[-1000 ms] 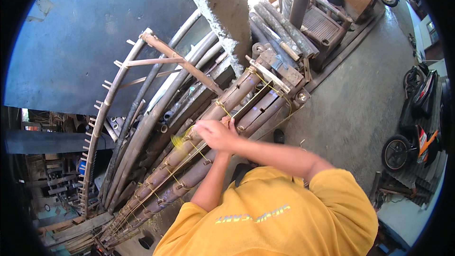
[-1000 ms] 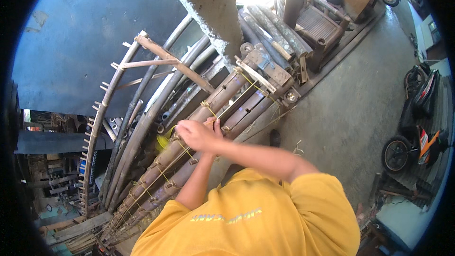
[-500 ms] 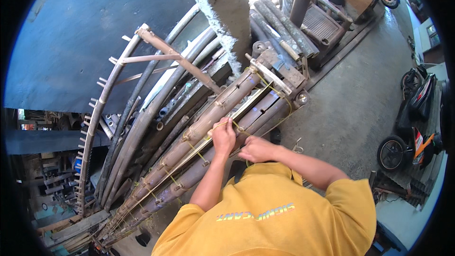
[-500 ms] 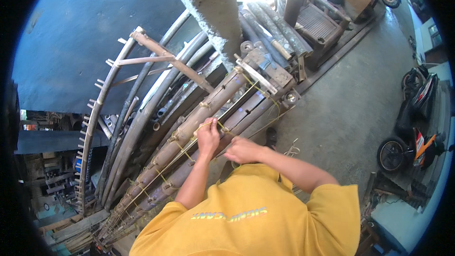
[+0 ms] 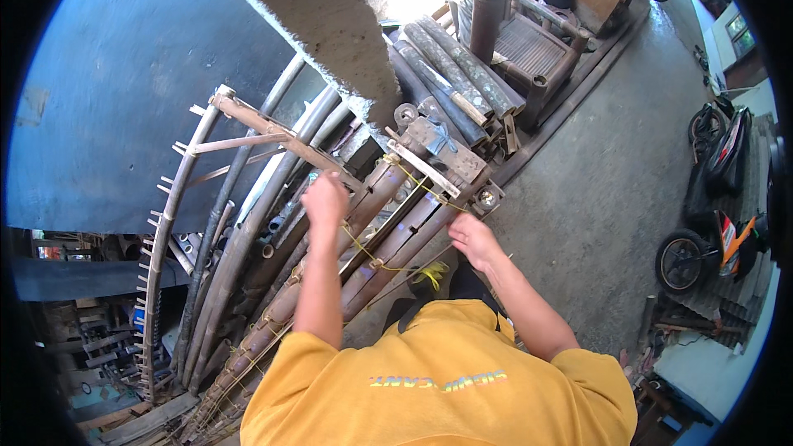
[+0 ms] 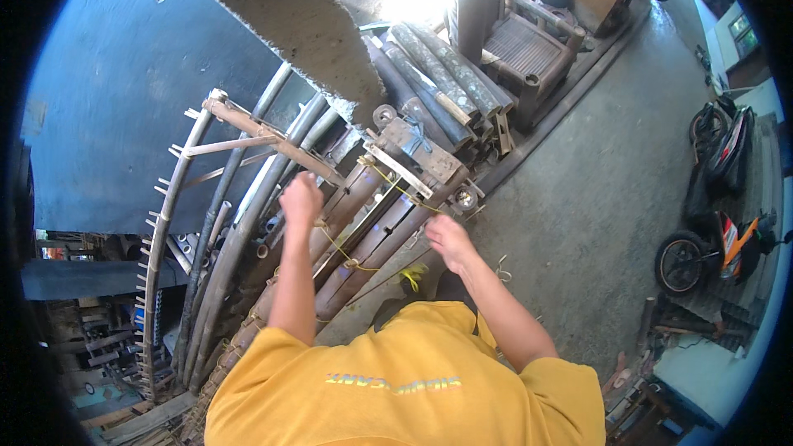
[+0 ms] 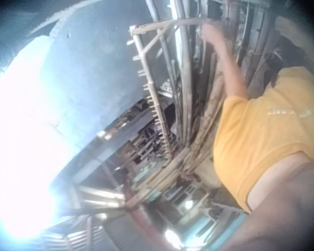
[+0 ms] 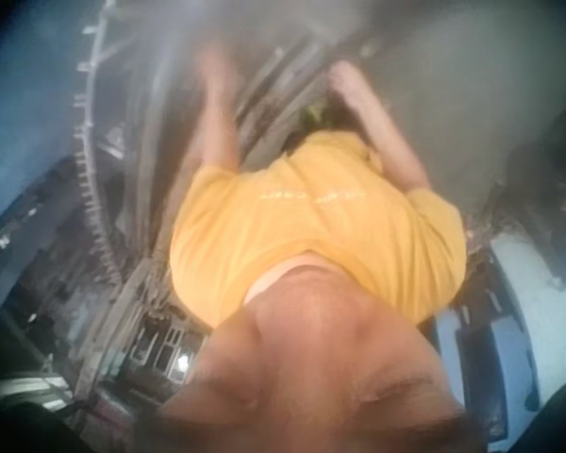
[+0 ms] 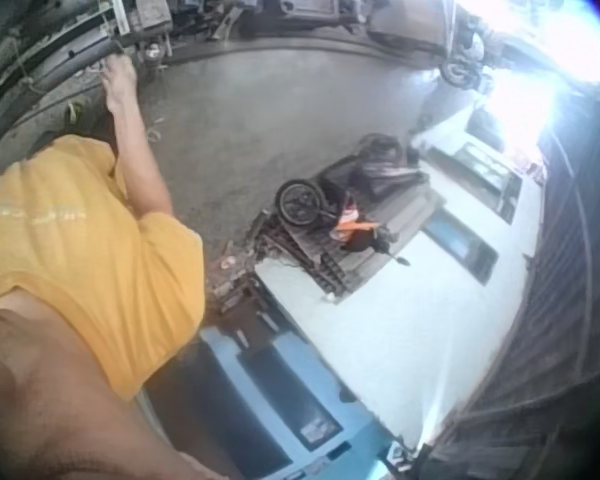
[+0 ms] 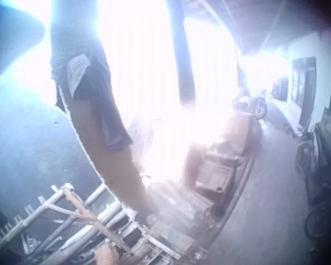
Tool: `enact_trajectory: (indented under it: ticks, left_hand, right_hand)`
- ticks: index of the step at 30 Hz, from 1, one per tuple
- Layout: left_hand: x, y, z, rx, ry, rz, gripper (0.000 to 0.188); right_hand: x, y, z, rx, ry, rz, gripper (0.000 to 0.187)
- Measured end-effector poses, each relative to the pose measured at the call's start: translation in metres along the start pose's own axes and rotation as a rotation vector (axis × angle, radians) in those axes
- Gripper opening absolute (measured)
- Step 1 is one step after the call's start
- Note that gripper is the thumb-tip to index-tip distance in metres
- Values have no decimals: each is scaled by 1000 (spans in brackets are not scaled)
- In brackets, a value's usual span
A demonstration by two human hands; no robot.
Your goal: The person repeatedly ties thin bamboo poles to a curved metal frame using yellow string. They wrap the string around the poles and frame, then tie knots to secure them in place.
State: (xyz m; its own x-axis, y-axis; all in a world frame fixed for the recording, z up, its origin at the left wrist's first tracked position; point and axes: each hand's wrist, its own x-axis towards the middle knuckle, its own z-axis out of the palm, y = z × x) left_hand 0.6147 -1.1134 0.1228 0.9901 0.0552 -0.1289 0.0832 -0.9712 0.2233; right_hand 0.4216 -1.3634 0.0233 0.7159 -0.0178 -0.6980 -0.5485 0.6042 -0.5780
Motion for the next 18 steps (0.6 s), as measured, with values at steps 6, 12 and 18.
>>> enact_trajectory:
  ticks: [6,12,18]
  left_hand:
    - [-69,39,171,-450,22,229,15]
    - [-82,70,128,-403,40,142,19]
    - [-90,88,120,-452,254,128,21]
  right_hand:
    - [-37,-58,133,168,-155,-732,18]
    - [55,-150,210,-2114,-402,-774,66]
    - [26,-203,176,-1243,-877,-441,45]
